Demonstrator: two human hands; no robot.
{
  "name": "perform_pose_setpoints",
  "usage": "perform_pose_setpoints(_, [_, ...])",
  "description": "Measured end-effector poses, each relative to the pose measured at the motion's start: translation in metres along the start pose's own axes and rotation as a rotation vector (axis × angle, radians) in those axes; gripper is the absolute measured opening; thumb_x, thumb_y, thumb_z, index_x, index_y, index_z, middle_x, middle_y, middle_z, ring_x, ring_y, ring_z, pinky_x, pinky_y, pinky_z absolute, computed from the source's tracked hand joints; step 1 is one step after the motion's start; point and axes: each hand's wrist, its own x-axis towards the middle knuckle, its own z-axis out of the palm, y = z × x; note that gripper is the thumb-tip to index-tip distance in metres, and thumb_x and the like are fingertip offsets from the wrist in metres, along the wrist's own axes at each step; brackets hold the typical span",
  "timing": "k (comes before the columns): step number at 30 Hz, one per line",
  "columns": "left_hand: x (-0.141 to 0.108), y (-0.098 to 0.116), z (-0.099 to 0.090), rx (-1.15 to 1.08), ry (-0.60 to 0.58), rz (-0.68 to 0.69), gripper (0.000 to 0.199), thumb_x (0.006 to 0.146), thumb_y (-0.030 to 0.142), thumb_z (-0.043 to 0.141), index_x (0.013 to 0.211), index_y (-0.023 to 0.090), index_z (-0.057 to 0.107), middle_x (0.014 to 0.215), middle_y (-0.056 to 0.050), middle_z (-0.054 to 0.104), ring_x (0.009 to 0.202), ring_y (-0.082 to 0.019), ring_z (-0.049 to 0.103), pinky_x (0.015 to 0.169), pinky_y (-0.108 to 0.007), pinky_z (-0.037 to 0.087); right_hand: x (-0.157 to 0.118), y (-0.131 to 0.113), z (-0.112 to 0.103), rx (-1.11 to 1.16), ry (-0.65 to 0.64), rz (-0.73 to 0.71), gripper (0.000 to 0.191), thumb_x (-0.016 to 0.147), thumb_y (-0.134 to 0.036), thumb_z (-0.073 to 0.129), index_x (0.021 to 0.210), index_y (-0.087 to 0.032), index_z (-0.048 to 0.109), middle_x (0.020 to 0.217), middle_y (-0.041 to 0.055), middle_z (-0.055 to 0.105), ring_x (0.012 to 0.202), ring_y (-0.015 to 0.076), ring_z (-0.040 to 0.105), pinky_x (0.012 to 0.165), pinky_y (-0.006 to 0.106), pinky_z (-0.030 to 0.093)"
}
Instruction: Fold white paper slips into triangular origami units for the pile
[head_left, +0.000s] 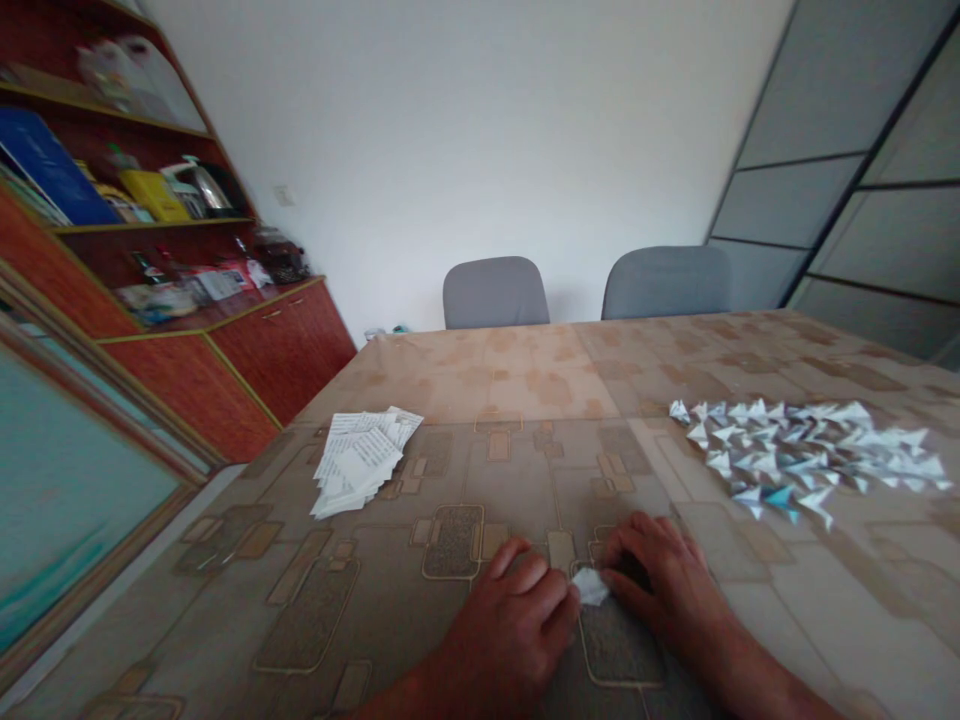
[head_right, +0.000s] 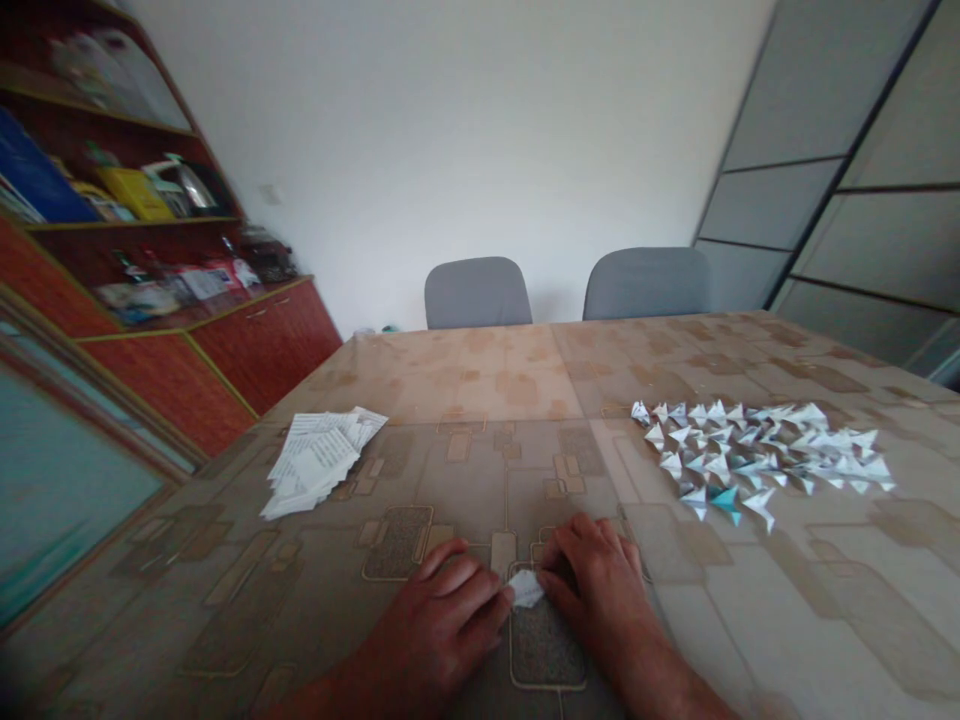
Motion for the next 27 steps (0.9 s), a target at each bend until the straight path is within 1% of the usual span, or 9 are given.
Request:
perform_pose_setpoints(4, [-0.003,-0.002,-0.001,-0.030,-0.024,-0.034,0.017,0.092,0.028,0.059,0.104,0.016,0.058,0.087,0.000,0.061,0.085,-0.018,0.052,0.105,-0.044,0.029,0.003,0.008,-0.006,-0.013,-0.059,0.018,0.007,0.079,-0.015,0.063,0.074,-0.020,0.064,0.085,0.0044,0.063,0.087,0.0256,0.056,0.075,0.037,0.039])
perform_pose_setpoints(6, [-0.006,-0.003,-0.002,-0.050,-0.035,-0.042,0.019,0.091,0.031,0.061,0.104,0.017,0.057,0.089,0.001,0.061,0.088,-0.018,0.053,0.106,-0.044,0.027,0.004,0.011,-0.007,-0.008,-0.088,0.010,0.006,0.079,-0.017,0.063,0.075,-0.021,0.064,0.085,0.0045,0.064,0.087,0.0256,0.057,0.074,0.037,0.040])
perform_pose_setpoints(8, [-0.009,-0.004,-0.004,-0.052,-0.036,-0.059,0.018,0.090,0.030,0.063,0.102,0.018,0.058,0.088,0.001,0.061,0.087,-0.018,0.053,0.107,-0.044,0.027,0.005,0.013,-0.008,-0.002,-0.100,-0.006,0.005,0.080,-0.018,0.062,0.076,-0.021,0.064,0.085,0.0042,0.064,0.086,0.0252,0.057,0.074,0.036,0.040])
perform_pose_setpoints(11, [-0.014,-0.005,-0.005,-0.034,-0.025,-0.075,0.015,0.089,0.027,0.064,0.100,0.018,0.058,0.085,0.002,0.061,0.084,-0.017,0.053,0.106,-0.043,0.028,0.005,0.010,-0.007,-0.013,-0.071,-0.003,0.006,0.079,-0.017,0.063,0.074,-0.021,0.064,0.084,0.0037,0.064,0.086,0.0250,0.057,0.073,0.036,0.039])
perform_pose_setpoints(14, [-0.013,-0.005,-0.004,-0.027,-0.002,-0.051,0.014,0.088,0.027,0.064,0.096,0.017,0.058,0.085,0.001,0.062,0.084,-0.017,0.054,0.107,-0.043,0.029,0.004,0.002,-0.004,-0.022,-0.007,-0.007,0.008,0.078,-0.015,0.064,0.074,-0.022,0.064,0.081,0.0027,0.064,0.084,0.0242,0.057,0.072,0.036,0.038])
perform_pose_setpoints(16, [-0.012,-0.004,-0.003,-0.033,0.011,-0.052,0.010,0.089,0.025,0.062,0.092,0.017,0.058,0.083,0.001,0.062,0.083,-0.017,0.055,0.107,-0.042,0.029,0.003,-0.005,0.001,-0.027,0.048,-0.016,0.007,0.079,-0.018,0.065,0.073,-0.022,0.064,0.080,0.0023,0.064,0.083,0.0238,0.057,0.072,0.036,0.038])
perform_pose_setpoints(19, [-0.011,-0.002,-0.002,-0.060,0.020,-0.081,0.004,0.091,0.020,0.057,0.089,0.017,0.058,0.080,0.002,0.061,0.081,-0.015,0.055,0.109,-0.042,0.029,0.004,-0.014,0.009,-0.028,0.103,-0.035,0.007,0.076,-0.019,0.070,0.073,-0.022,0.064,0.082,0.0023,0.063,0.085,0.0247,0.056,0.075,0.037,0.038])
perform_pose_setpoints(23, [-0.012,-0.001,-0.002,-0.055,0.027,-0.075,0.006,0.091,0.020,0.055,0.093,0.017,0.060,0.081,0.001,0.061,0.082,-0.016,0.055,0.110,-0.045,0.028,0.008,-0.014,0.011,-0.014,0.096,-0.028,0.008,0.075,-0.018,0.071,0.074,-0.022,0.064,0.083,0.0022,0.063,0.086,0.0251,0.056,0.076,0.038,0.038])
perform_pose_setpoints(27, [-0.013,-0.002,-0.001,-0.055,0.045,-0.068,0.008,0.092,0.019,0.052,0.092,0.017,0.060,0.081,0.000,0.062,0.082,-0.016,0.056,0.110,-0.046,0.028,0.008,-0.006,0.006,0.029,0.078,-0.049,0.009,0.081,-0.016,0.065,0.075,-0.022,0.063,0.082,0.0018,0.064,0.083,0.0228,0.057,0.076,0.036,0.039])
